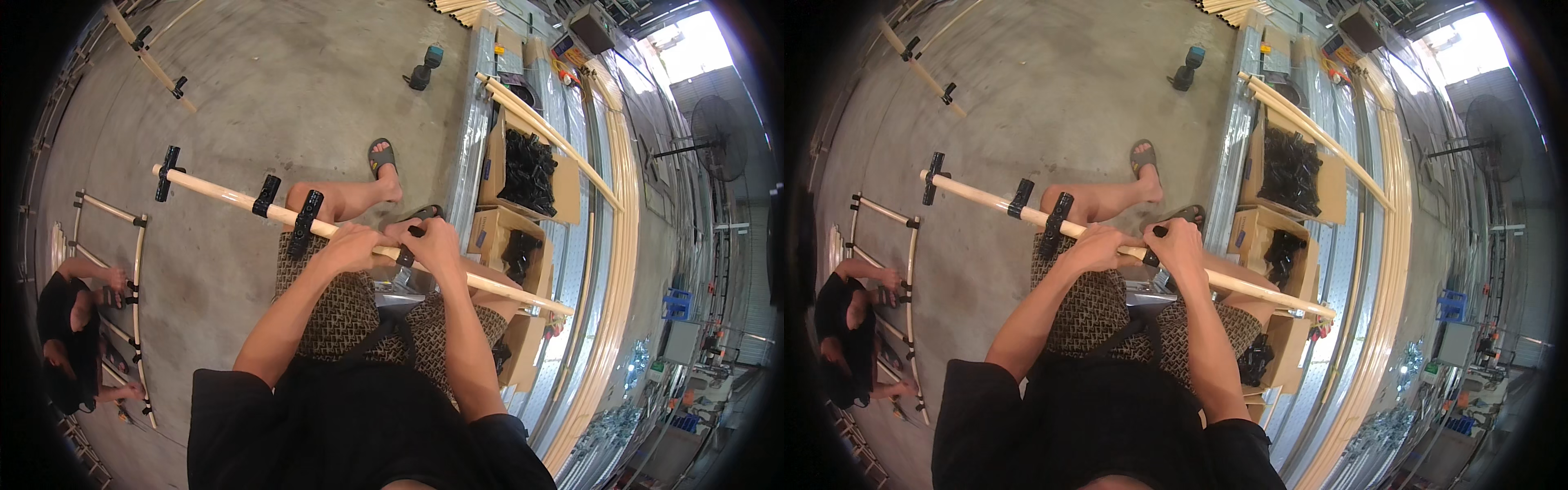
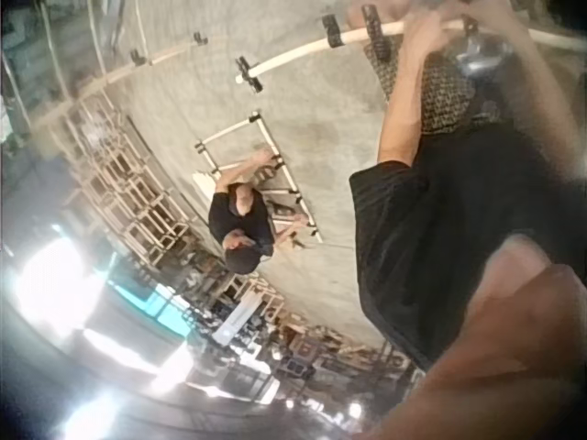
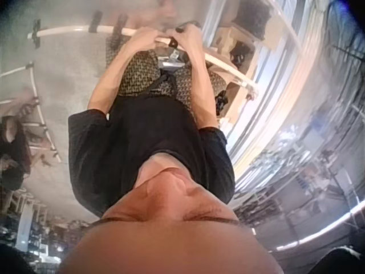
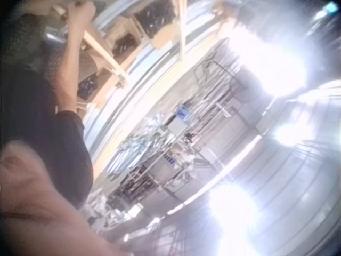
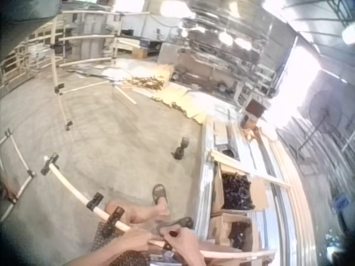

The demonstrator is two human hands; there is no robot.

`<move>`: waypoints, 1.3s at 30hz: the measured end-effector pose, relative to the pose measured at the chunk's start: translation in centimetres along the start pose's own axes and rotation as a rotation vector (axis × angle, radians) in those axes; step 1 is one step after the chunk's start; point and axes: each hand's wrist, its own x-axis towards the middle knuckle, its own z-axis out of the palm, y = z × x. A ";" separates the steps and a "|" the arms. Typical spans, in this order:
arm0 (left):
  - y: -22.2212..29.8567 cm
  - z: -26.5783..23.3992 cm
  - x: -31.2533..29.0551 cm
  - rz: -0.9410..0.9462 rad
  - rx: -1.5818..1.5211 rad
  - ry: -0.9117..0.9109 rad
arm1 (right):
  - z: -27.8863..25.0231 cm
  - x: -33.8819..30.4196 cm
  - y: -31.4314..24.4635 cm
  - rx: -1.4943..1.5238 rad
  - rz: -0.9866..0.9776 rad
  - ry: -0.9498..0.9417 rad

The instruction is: The person attaches black plastic connectors to a long wooden pole. They take the connectors from open cardboard boxes and slide them onto the pole by hand, positioning several of them along its length.

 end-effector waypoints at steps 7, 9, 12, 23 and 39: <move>-0.1 0.1 0.1 0.014 0.010 -0.006 | 1.4 0.3 1.1 0.093 -0.048 0.082; 0.0 0.0 0.2 0.010 0.012 -0.017 | 1.9 0.3 1.3 0.085 -0.084 0.125; -0.2 0.3 0.1 0.008 0.008 0.001 | 1.8 1.0 1.7 0.088 -0.027 0.044; -0.2 0.0 -0.3 -0.005 -0.010 -0.036 | -1.1 1.6 2.3 0.250 -0.044 -0.292; -0.4 0.3 -0.1 0.033 -0.021 -0.028 | 5.0 2.2 10.5 0.922 -0.086 -0.328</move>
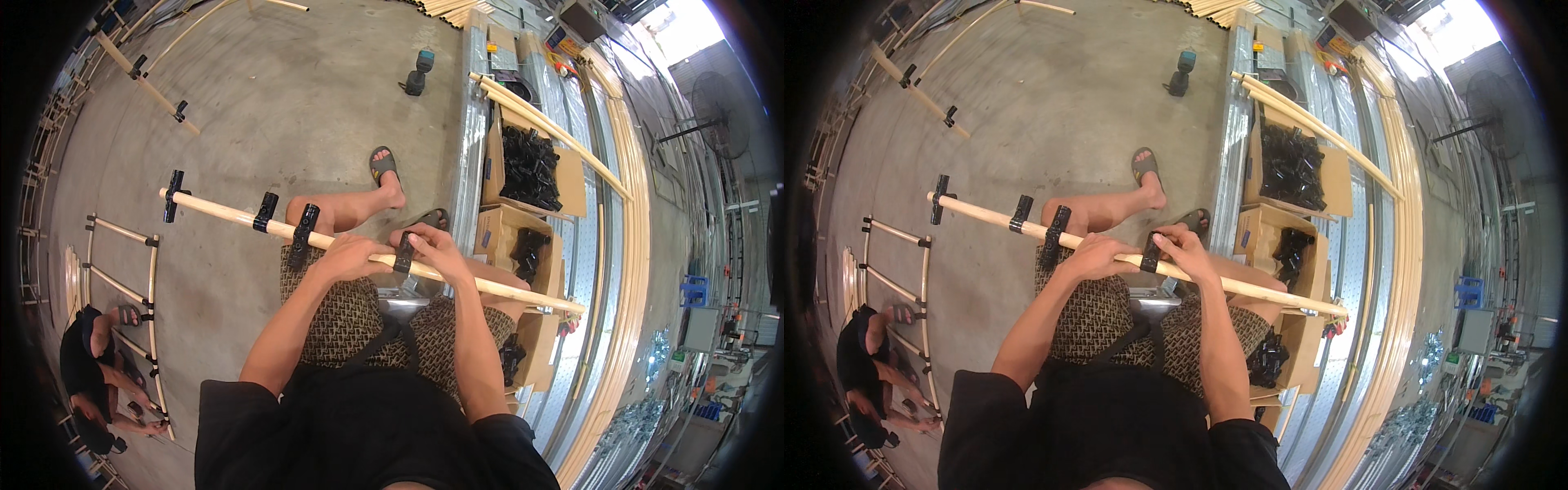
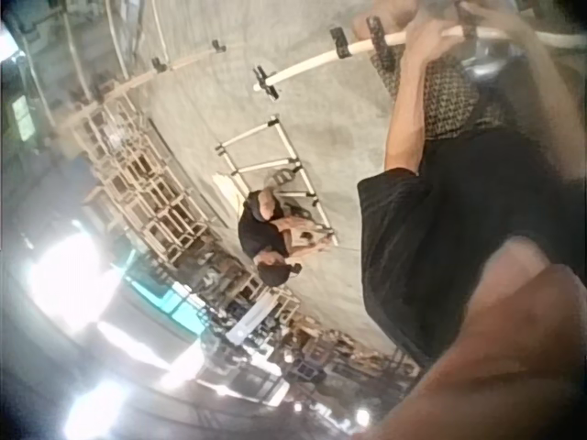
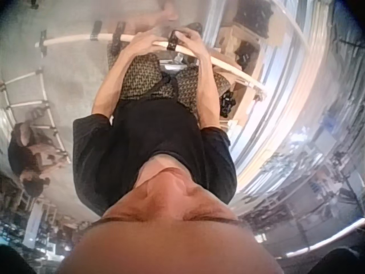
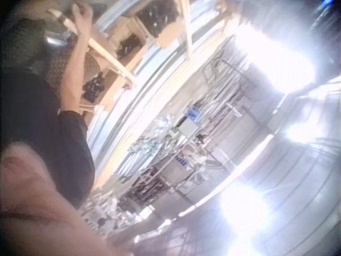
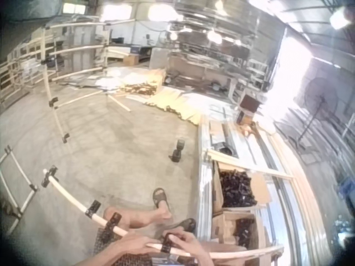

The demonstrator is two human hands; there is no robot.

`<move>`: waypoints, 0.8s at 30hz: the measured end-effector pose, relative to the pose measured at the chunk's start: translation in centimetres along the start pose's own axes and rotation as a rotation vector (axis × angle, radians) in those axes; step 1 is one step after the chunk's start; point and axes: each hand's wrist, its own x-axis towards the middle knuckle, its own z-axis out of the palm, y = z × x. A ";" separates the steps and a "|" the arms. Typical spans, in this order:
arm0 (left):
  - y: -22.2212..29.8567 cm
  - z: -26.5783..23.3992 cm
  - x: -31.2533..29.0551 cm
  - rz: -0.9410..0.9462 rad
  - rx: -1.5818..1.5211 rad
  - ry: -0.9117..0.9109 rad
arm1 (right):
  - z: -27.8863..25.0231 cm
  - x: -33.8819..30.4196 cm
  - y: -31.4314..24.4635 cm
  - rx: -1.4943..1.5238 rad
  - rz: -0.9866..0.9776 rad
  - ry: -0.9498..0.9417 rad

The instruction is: The person attaches black plastic connectors to a long wooden pole. They take the connectors from open cardboard boxes and slide them onto the pole by hand, positioning several of them along its length.

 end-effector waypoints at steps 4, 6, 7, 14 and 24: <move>-0.2 0.1 0.1 0.011 0.002 0.011 | 0.4 -0.2 -0.8 -0.007 0.008 0.014; -0.1 0.2 0.1 0.001 0.006 0.006 | 0.5 -0.2 -0.8 0.001 0.030 0.033; -0.1 0.2 0.2 -0.005 0.008 0.002 | 0.5 -0.2 -0.9 -0.009 0.027 0.039; -0.4 0.5 0.3 0.019 0.014 0.021 | 0.5 0.0 -0.1 -0.077 -0.009 0.060; 0.8 -1.2 1.3 -0.146 -0.068 -0.172 | -0.1 1.3 2.9 -0.150 -0.094 0.133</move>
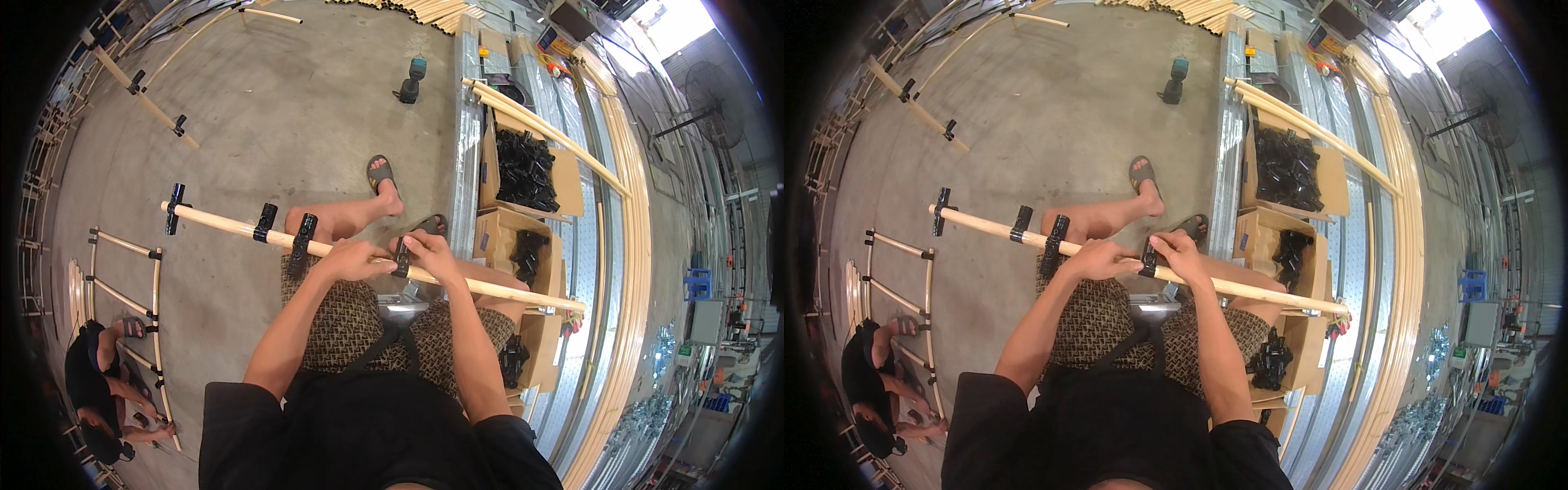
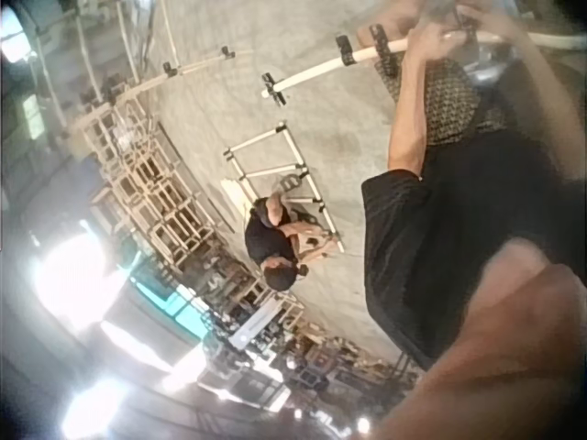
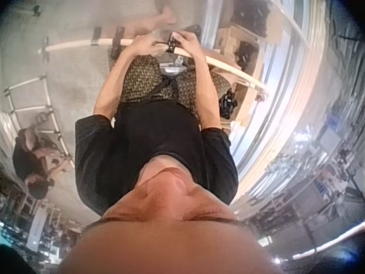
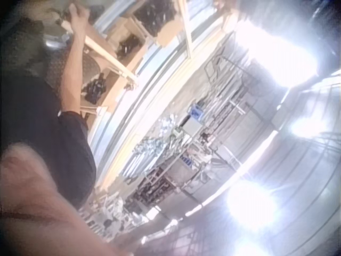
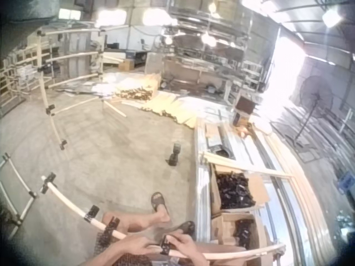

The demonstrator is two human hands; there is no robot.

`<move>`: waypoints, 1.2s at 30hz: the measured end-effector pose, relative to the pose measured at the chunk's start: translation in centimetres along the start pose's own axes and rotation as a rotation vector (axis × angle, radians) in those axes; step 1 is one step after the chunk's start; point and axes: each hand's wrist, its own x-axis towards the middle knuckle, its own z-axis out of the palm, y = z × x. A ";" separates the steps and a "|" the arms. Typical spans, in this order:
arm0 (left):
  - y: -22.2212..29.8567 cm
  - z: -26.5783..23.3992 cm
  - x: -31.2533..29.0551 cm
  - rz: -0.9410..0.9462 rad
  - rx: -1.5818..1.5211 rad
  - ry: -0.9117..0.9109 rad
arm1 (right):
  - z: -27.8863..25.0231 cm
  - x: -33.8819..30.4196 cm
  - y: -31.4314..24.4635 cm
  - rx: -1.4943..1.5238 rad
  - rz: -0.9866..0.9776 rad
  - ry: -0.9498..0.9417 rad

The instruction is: The person attaches black plastic connectors to a long wooden pole. They take the connectors from open cardboard boxes and slide them onto the pole by hand, positioning several of them along its length.

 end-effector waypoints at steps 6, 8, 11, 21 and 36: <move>-2.9 1.3 4.8 -0.070 -0.404 -0.013 | 0.1 -0.2 -1.3 -0.027 -0.024 0.018; -3.3 1.6 5.9 -0.061 -0.471 -0.023 | 0.2 -0.2 -1.0 0.046 -0.007 0.030; -2.3 1.0 6.0 -0.034 -0.661 -0.134 | -0.1 -0.6 -1.4 0.052 0.041 0.043; -2.8 2.2 6.0 -0.128 -0.625 -0.095 | 1.9 -3.4 -4.3 -0.004 -0.180 0.306; -2.1 1.6 6.1 -0.089 -0.687 -0.098 | 1.8 -5.8 -5.7 -0.306 -0.431 0.206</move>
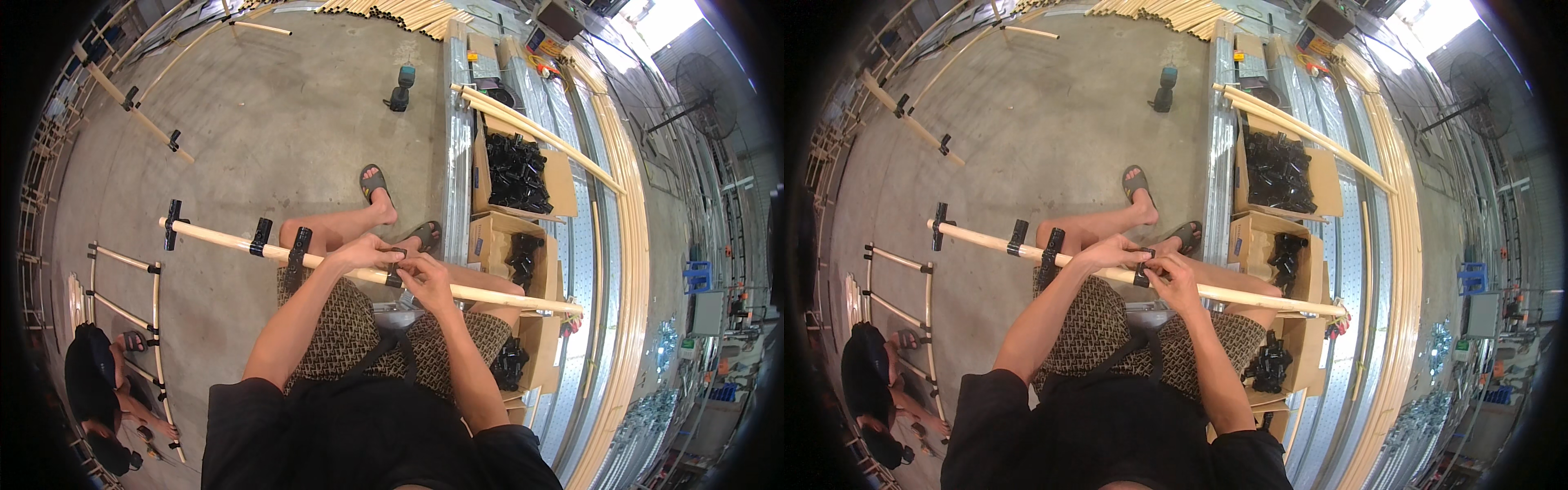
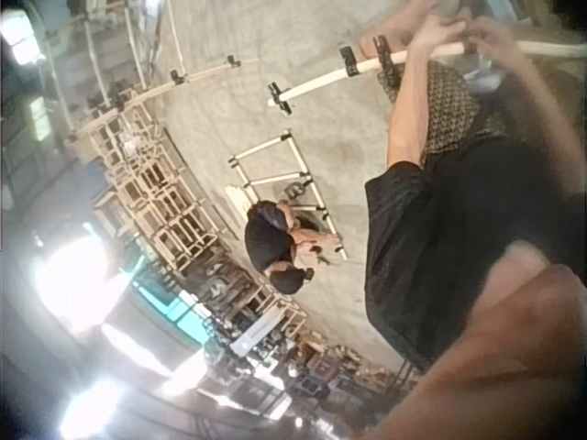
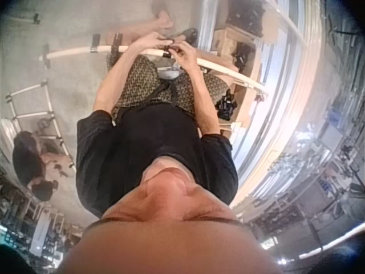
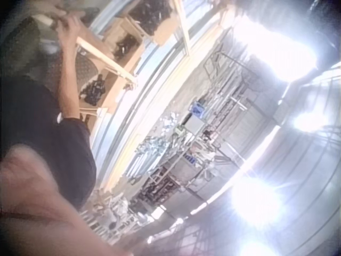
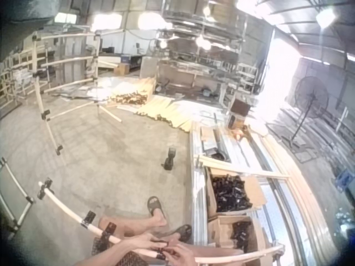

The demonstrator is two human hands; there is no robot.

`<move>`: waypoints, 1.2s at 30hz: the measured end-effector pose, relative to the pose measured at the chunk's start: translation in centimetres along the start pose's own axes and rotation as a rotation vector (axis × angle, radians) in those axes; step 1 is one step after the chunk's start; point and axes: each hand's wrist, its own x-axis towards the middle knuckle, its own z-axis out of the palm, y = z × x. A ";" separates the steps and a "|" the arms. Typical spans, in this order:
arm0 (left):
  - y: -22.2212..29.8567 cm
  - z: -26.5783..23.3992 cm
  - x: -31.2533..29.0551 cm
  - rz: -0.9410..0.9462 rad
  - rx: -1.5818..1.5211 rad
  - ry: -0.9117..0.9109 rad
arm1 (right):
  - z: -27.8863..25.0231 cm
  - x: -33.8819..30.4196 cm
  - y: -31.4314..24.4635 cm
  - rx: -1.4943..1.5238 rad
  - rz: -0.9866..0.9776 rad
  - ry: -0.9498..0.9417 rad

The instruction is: The person attaches black plastic connectors to a long wooden pole. They take the connectors from open cardboard boxes and slide them onto the pole by hand, positioning several of them along its length.

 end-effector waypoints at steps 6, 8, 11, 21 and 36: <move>-0.5 -0.3 0.2 0.036 -0.016 -0.008 | 0.0 0.1 0.4 -0.053 -0.040 -0.014; -0.7 -0.3 0.3 0.025 -0.043 -0.007 | 0.1 0.1 0.1 -0.073 -0.063 -0.015; -0.7 -0.2 0.4 -0.019 -0.047 0.013 | 0.0 0.1 -0.4 -0.141 -0.138 -0.008; 0.7 0.1 -0.4 -0.026 0.071 0.090 | 0.3 0.4 -2.3 -0.503 -0.207 -0.056; -0.3 0.3 0.2 -0.023 0.049 0.163 | 1.7 0.3 -0.2 -0.711 -0.029 -0.178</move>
